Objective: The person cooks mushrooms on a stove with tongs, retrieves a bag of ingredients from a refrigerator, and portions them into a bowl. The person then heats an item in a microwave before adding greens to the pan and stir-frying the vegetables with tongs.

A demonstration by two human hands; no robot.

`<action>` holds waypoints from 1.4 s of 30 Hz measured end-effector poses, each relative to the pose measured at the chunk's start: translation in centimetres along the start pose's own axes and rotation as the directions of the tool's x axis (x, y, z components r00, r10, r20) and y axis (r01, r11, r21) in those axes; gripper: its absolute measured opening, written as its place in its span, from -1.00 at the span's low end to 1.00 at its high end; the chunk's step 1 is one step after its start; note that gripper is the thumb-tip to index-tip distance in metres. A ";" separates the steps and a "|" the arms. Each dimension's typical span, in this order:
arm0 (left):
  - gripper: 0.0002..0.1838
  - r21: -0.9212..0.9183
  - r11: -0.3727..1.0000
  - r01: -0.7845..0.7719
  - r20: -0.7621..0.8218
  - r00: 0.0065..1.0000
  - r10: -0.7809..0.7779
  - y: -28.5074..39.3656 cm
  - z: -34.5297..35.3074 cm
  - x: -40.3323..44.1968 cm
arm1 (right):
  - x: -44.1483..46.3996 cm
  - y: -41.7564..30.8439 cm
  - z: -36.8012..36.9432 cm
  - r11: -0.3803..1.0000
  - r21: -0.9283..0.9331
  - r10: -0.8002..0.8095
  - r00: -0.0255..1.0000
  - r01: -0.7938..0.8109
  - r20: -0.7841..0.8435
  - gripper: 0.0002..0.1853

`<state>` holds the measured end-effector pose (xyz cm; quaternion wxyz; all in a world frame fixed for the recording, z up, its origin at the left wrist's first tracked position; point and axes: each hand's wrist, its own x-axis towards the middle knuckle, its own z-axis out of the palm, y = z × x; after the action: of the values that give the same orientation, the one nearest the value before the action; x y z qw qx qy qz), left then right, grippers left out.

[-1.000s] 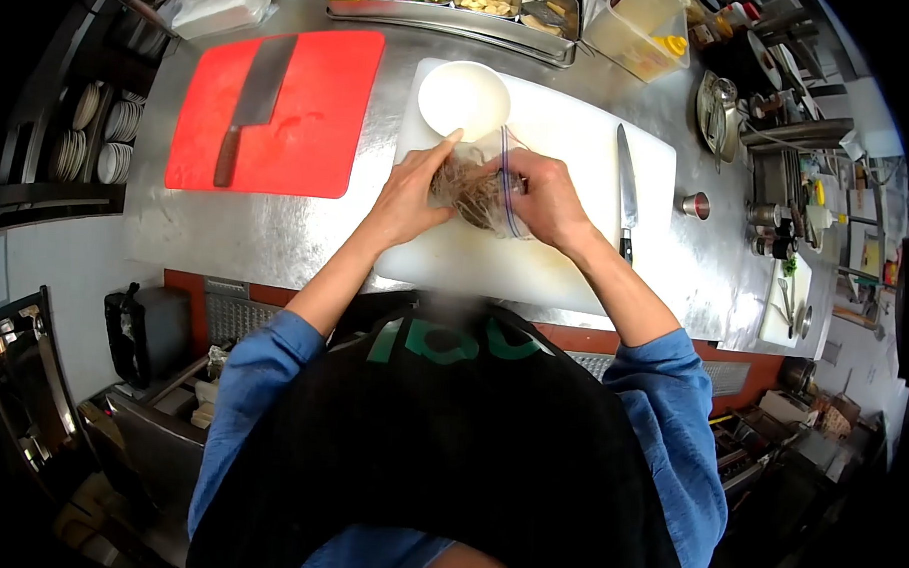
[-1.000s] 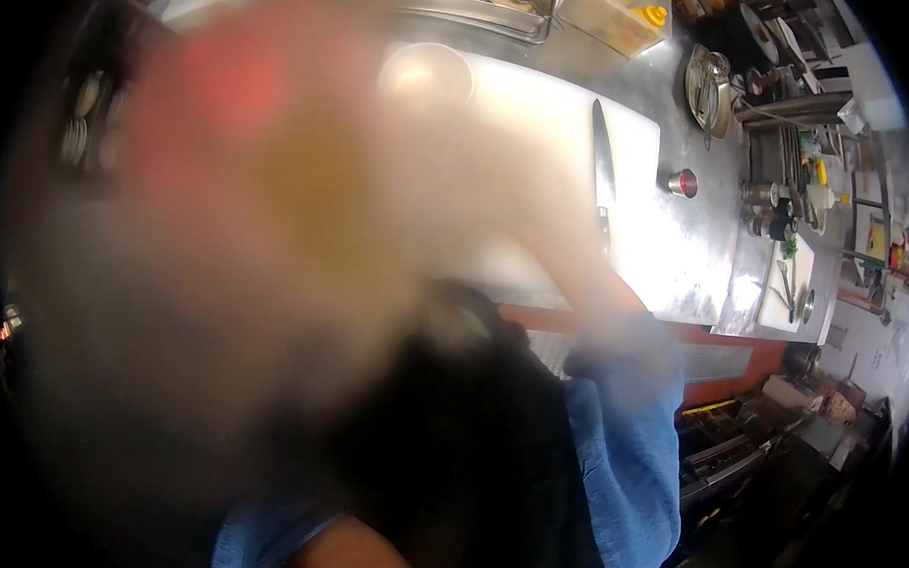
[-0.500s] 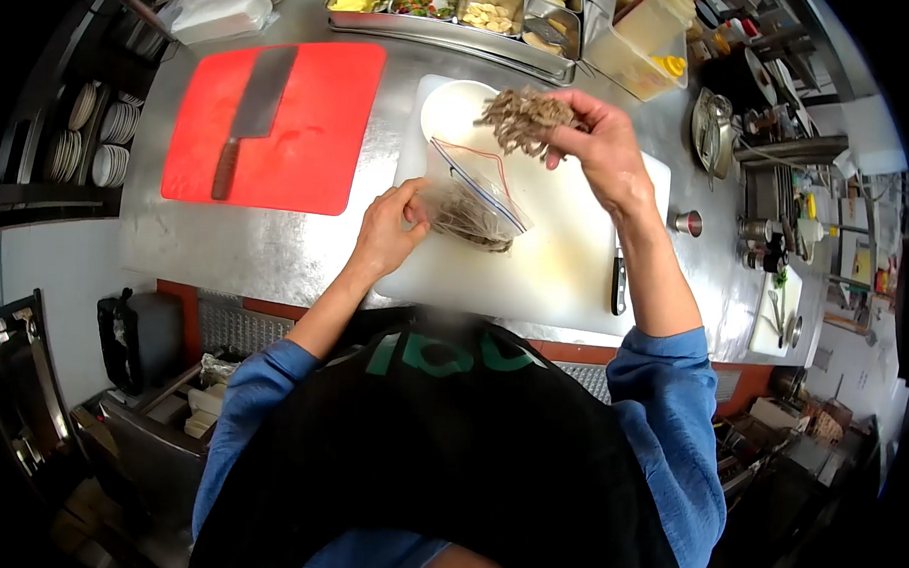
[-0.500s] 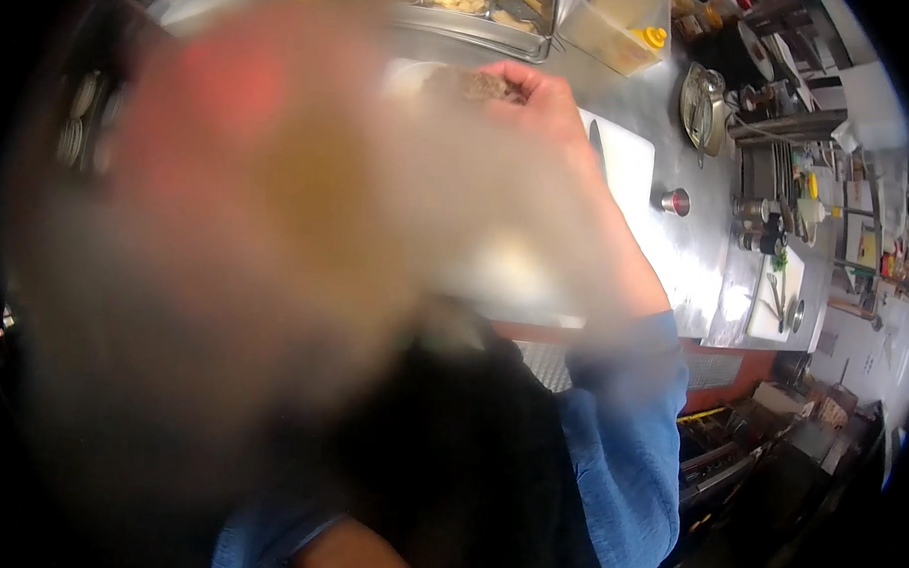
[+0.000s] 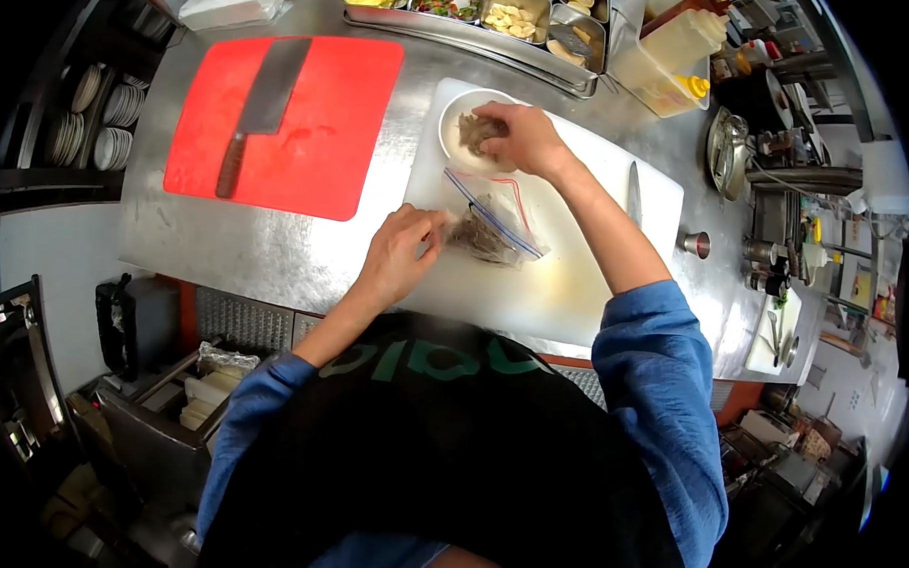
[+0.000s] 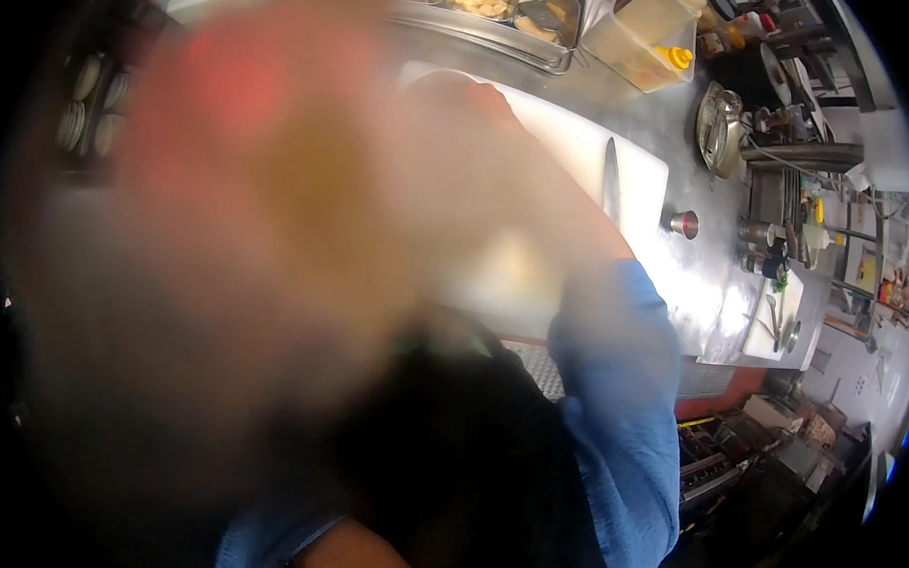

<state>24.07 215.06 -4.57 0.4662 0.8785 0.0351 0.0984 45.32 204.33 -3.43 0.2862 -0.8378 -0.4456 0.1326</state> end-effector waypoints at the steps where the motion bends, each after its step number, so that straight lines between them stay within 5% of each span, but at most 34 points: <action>1: -0.68 0.007 1.000 -0.011 -0.003 1.000 0.011 0.1 -0.1 -0.1 | 0.0 -0.1 -0.3 1.000 0.001 0.001 1.000 -0.001 0.001 -0.67; 6: -0.68 -0.010 1.000 -0.008 -0.037 0.999 0.008 0.0 0.1 -0.4 | 0.4 0.0 -2.1 0.969 -0.216 0.112 0.993 -0.116 -0.031 -0.77; 8: -0.68 -0.020 1.000 -0.003 -0.034 0.999 0.002 0.2 -0.2 -0.4 | 0.2 0.6 -1.6 0.985 -0.114 0.114 0.987 -0.127 -0.118 -0.80; 11: -0.67 -0.046 0.999 0.013 0.017 1.000 -0.013 0.7 -0.6 -0.3 | -0.7 0.1 -0.7 0.971 -0.233 -0.046 0.999 0.047 0.008 -0.80; 14: -0.65 -0.019 1.000 0.005 -0.005 1.000 -0.005 1.0 -0.7 -0.1 | -0.4 -0.7 -1.7 0.976 -0.206 0.037 0.984 -0.072 -0.172 -0.78; 16: -0.63 -0.056 0.998 0.016 0.008 1.000 -0.016 0.6 -0.5 -0.3 | -0.5 -0.4 -2.4 0.973 -0.219 0.050 0.992 -0.075 -0.118 -0.78; 18: -0.62 -0.042 0.995 0.094 0.060 0.994 -0.092 0.6 0.0 -1.3 | -0.5 1.7 -1.4 0.912 -0.370 -0.119 0.977 0.177 0.175 -0.81; 19: -0.61 -0.021 0.990 0.141 0.086 0.987 -0.139 0.3 0.2 -1.0 | -1.3 2.7 0.2 0.912 -0.386 -0.094 0.986 0.141 0.137 -0.82; 20: -0.60 0.107 0.994 -0.032 -0.001 0.999 0.032 -1.8 1.6 -1.8 | -1.5 4.5 1.6 0.894 -0.429 -0.070 0.986 0.129 0.151 -0.82; 22: -0.63 -0.049 0.998 -0.043 0.006 0.999 0.043 -2.0 0.9 -1.6 | -1.3 7.3 2.5 0.751 -0.654 -0.083 0.995 0.095 0.049 -0.87; 23: -0.65 -0.454 0.858 0.239 0.048 0.969 -0.244 -2.5 1.5 -1.4 | -0.8 -0.4 -3.3 0.883 -0.425 -0.192 0.980 0.199 0.060 -0.84; 24: -0.66 -0.324 0.942 0.094 -0.019 0.994 -0.106 -4.4 2.0 -2.2 | -0.4 -5.7 -7.6 0.950 -0.214 -0.242 0.969 0.227 -0.046 -0.77; 26: -0.68 0.025 0.996 -0.082 0.018 0.997 0.081 -0.6 -1.7 -0.4 | 2.1 -5.9 -10.9 0.861 -0.458 -0.328 0.930 0.222 -0.168 -0.67; 28: -0.68 -0.036 0.999 -0.015 0.015 1.000 0.016 -0.3 0.0 0.1 | 4.8 -3.4 -16.0 0.742 -0.669 -0.346 0.879 0.043 -0.328 -0.63; 29: -0.69 -0.047 0.999 0.005 0.043 0.999 -0.003 0.5 -0.5 0.5 | 6.5 -5.1 -19.4 0.579 -0.812 -0.631 0.675 0.080 -0.383 -0.63; 30: -0.69 -0.045 0.999 -0.003 0.051 0.999 0.005 0.6 -0.6 0.6 | 7.7 -9.0 -22.5 0.666 -0.746 -0.529 0.704 -0.001 -0.473 -0.65; 31: -0.70 -0.062 0.998 0.026 0.060 0.998 -0.022 0.3 -2.0 0.3 | 11.8 -6.2 -25.1 0.451 -0.892 -0.762 0.535 0.032 -0.366 -0.67; 34: -0.70 -0.081 0.994 0.072 0.072 0.995 -0.067 -0.4 -2.8 0.2 | 15.5 -7.5 -28.8 0.473 -0.877 -0.678 0.598 -0.091 -0.428 -0.61; 36: -0.70 -0.092 0.991 0.098 0.074 0.993 -0.091 -1.2 -3.2 -0.1 | 17.0 -7.3 -29.3 0.359 -0.914 -0.662 0.638 -0.188 -0.392 -0.58; 42: -0.71 -0.140 0.989 0.056 0.023 0.998 -0.053 -3.5 -4.4 0.3 | 17.6 -9.1 -28.9 0.372 -0.891 -0.514 0.742 -0.258 -0.430 -0.38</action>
<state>23.60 220.63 -5.02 0.5296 0.8432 0.0475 0.0792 63.00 212.38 25.72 -0.0822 -0.7963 -0.3799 -0.4636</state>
